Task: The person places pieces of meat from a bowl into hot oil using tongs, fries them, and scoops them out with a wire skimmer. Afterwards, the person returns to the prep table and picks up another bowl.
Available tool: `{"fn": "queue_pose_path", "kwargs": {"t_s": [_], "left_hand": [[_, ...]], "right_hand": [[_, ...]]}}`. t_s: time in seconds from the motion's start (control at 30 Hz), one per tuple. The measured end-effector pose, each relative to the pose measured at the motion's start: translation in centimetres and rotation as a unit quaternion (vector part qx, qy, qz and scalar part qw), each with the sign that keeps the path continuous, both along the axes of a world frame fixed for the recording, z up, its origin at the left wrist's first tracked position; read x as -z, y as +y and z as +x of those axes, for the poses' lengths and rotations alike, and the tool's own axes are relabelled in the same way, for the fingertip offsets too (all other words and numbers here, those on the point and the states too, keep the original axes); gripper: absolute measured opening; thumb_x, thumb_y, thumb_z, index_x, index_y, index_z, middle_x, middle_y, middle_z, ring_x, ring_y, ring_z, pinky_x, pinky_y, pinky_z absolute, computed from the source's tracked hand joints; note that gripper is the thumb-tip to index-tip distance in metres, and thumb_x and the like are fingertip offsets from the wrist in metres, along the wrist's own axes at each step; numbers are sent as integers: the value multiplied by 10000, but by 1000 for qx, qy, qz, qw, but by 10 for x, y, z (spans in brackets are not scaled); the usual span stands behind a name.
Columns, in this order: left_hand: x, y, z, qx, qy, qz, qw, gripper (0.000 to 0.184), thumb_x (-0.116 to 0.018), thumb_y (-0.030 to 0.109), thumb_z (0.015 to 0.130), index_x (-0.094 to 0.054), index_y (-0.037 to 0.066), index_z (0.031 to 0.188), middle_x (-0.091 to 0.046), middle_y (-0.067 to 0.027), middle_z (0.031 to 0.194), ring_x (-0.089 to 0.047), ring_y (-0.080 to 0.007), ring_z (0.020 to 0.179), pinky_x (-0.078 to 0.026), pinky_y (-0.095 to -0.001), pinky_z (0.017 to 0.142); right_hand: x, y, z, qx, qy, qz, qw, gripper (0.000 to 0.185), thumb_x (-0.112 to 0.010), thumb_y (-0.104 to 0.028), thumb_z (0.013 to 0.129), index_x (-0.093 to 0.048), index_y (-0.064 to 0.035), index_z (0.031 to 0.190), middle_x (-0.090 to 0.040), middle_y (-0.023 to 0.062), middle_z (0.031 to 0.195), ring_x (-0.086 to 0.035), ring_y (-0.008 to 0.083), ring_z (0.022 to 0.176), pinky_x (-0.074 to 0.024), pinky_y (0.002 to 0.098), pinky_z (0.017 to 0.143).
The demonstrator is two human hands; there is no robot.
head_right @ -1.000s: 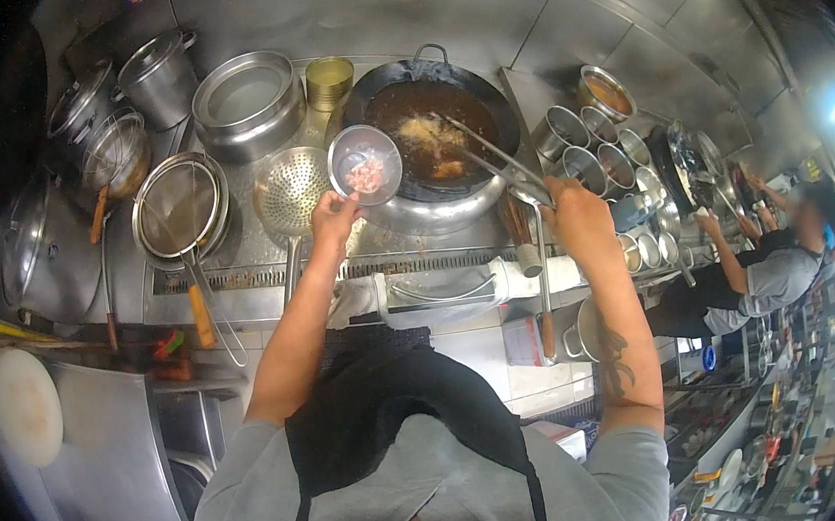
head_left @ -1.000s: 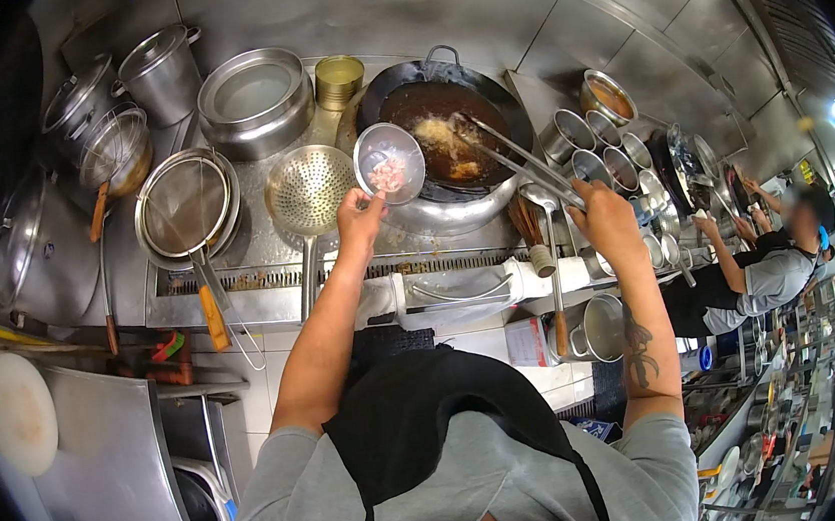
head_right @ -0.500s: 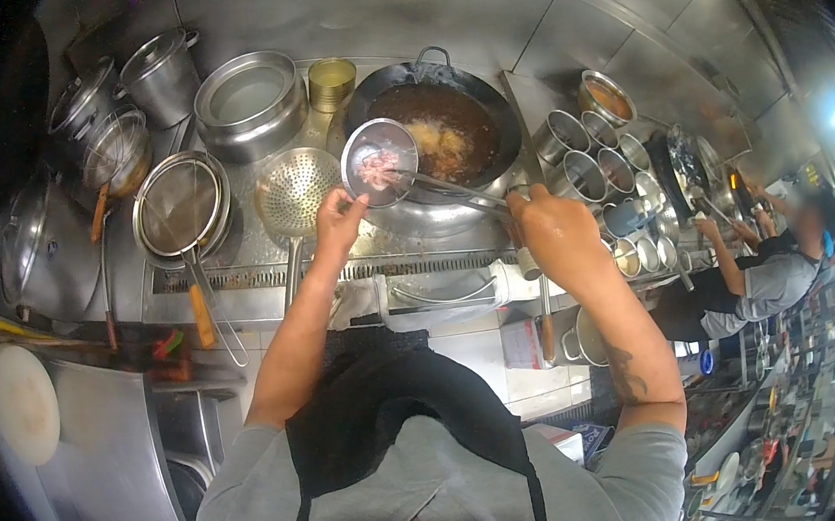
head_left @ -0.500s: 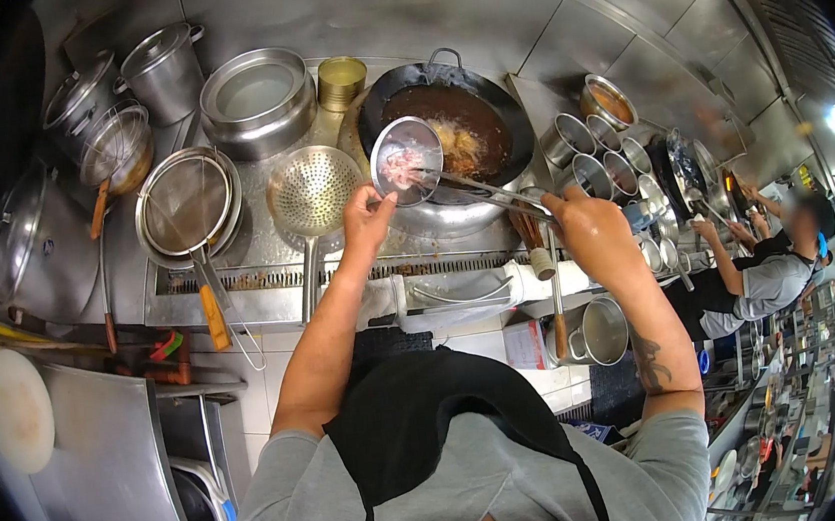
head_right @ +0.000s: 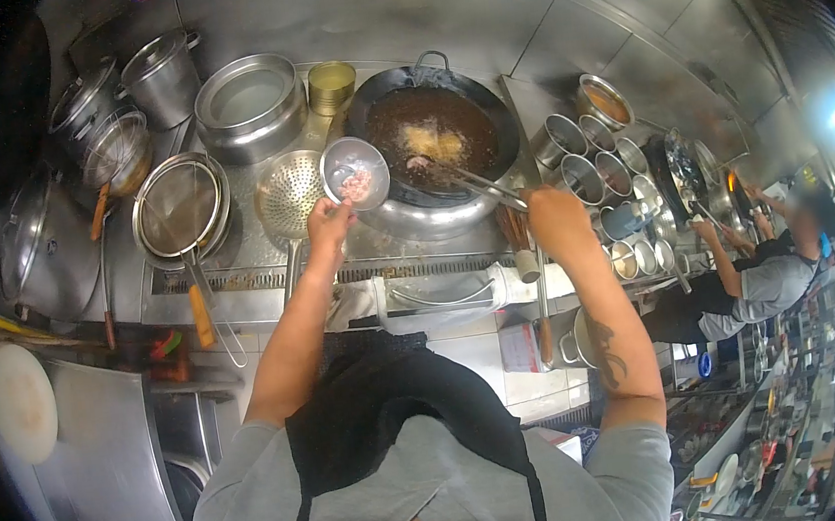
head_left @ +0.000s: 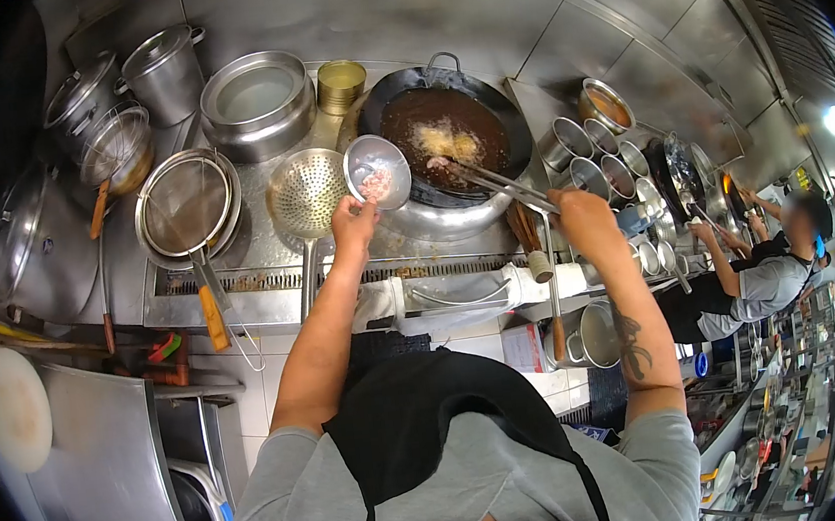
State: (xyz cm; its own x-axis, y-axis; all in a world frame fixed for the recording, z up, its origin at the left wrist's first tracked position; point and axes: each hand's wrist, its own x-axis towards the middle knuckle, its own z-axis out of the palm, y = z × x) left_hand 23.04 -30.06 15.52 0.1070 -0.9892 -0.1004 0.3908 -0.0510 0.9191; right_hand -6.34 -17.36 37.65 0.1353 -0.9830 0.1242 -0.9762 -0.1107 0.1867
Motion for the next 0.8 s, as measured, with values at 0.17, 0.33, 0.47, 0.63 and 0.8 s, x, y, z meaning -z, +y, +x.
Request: {"fn": "queue_pose_path", "kwargs": {"t_s": [0.17,0.33,0.47,0.63,0.8], "left_hand": [[-6,4,5,10,-9,-4,1000,205,-648,89,859,-466,73,767,-596,-59,849,-599,-130,751,-532,-261,662],[-11,8,9,6,-11,-2,1000,220,-652,89,859,-455,75,762,-599,-64,845,-593,-125,730,-537,-258,669],[-15,11,13,21,-2,-6,1000,221,-661,91,858,-460,76,765,-605,-65,854,-592,-123,727,-535,-251,662],[-23,13,10,32,7,-52,998,222,-672,73,849,-463,80,773,-606,-45,836,-559,-99,665,-464,-239,605],[-27,16,11,71,-19,-87,994,189,-661,84,860,-488,78,786,-611,-40,901,-582,-115,799,-534,-275,707]], "right_hand": [[32,-14,3,34,-38,32,998,326,-690,-160,765,-613,-38,1058,-634,184,883,-625,353,850,-497,451,737],[12,-8,13,21,-56,-4,998,379,-690,-161,770,-599,-39,1118,-619,175,889,-619,357,840,-500,434,736],[-34,11,43,-20,-62,-7,998,410,-707,-134,748,-594,-38,1130,-604,169,899,-615,351,831,-497,422,720],[-47,18,58,-90,-40,-11,995,352,-723,-95,707,-590,-37,1027,-594,175,850,-634,352,765,-513,427,646],[-44,18,58,-102,-31,-27,994,313,-712,-93,707,-595,-35,992,-586,168,829,-634,340,746,-514,423,627]]}}
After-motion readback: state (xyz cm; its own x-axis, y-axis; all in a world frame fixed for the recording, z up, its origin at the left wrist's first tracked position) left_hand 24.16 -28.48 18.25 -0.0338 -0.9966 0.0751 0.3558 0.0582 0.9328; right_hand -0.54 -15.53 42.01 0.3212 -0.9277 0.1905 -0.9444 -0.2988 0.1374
